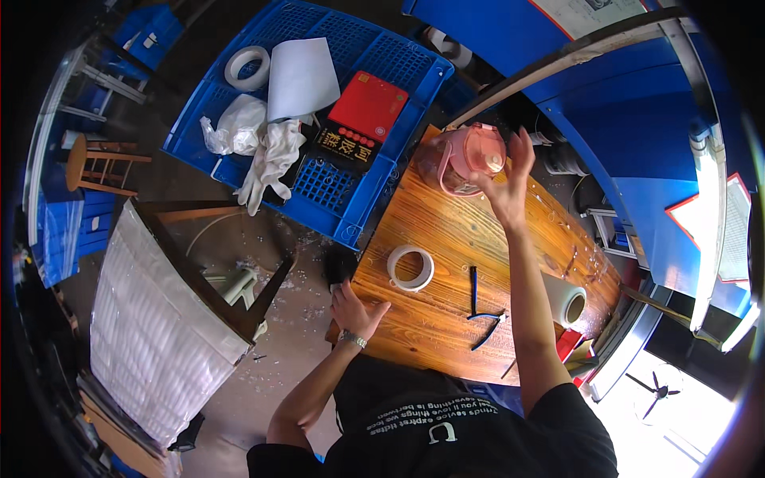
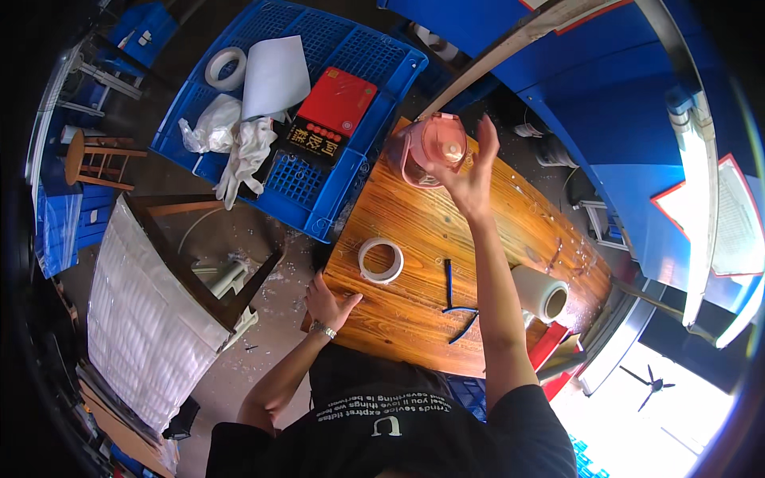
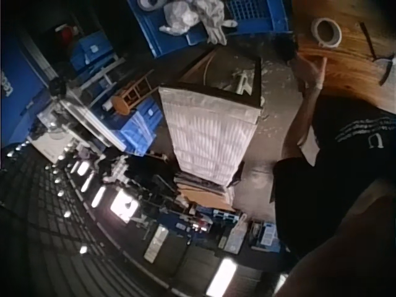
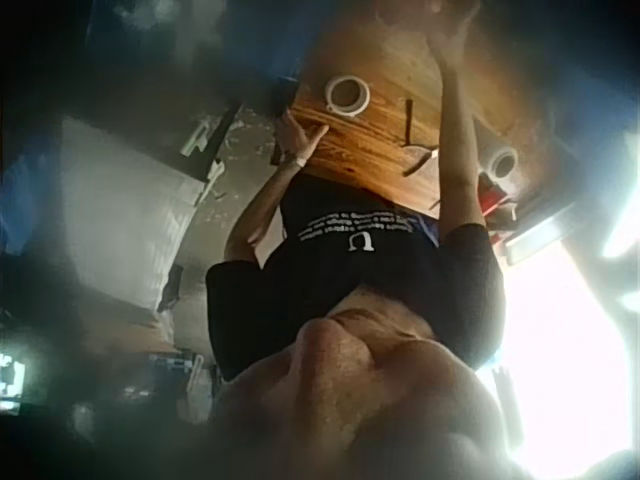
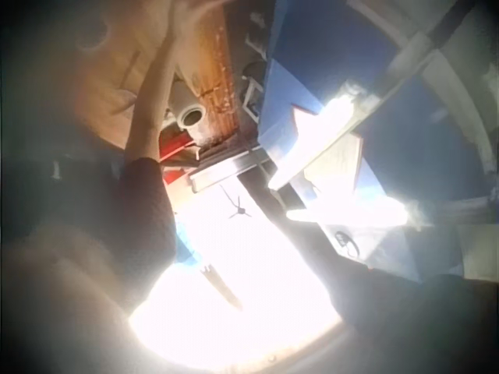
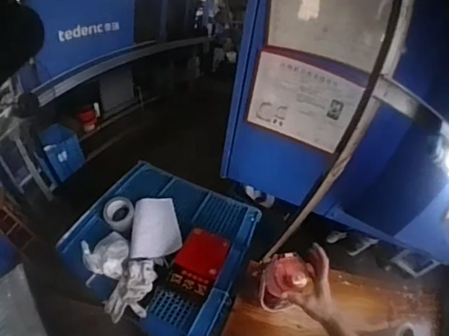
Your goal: Sweep debris off the floor using a broom and dustpan.
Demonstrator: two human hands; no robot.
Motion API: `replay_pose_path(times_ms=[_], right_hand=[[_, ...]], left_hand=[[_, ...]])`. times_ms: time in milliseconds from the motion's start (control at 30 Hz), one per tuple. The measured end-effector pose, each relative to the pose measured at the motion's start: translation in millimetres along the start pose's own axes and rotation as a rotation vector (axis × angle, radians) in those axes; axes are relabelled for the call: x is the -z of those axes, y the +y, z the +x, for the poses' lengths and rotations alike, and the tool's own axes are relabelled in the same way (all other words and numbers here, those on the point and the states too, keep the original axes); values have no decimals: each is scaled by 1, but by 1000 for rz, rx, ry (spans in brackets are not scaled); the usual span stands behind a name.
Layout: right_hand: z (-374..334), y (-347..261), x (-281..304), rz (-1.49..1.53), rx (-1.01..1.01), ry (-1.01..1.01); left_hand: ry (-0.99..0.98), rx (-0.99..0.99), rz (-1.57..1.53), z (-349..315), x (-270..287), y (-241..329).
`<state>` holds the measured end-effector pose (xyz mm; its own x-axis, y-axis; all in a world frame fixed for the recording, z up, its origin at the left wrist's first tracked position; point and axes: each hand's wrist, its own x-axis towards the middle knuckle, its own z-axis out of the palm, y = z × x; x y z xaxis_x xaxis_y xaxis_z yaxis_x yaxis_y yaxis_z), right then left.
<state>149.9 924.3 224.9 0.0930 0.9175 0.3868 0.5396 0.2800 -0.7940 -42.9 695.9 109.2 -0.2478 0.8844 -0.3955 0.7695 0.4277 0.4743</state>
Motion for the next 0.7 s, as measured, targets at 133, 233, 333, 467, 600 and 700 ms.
replay_pose_path(times_ms=[133, 233, 333, 467, 600, 700], right_hand=[[25, 1, -12, 102, -134, -268], [14, -11, -6, -20, -215, -338], [-19, -22, 23, -78, -287, -287], [-65, -19, 70, -201, -397, -225], [-82, -43, 98, -260, -450, -348], [-70, -85, 84, -626, -71, -165]], left_hand=[[2, -1, -13, -7, -7, 0], [-42, 16, -64, -13, 2, 3], [-131, 32, -138, -11, 5, -1], [-119, 199, -651, 24, -2, -11], [318, -21, -1082, 112, 12, 1], [518, 191, -1309, 149, 17, -11]])
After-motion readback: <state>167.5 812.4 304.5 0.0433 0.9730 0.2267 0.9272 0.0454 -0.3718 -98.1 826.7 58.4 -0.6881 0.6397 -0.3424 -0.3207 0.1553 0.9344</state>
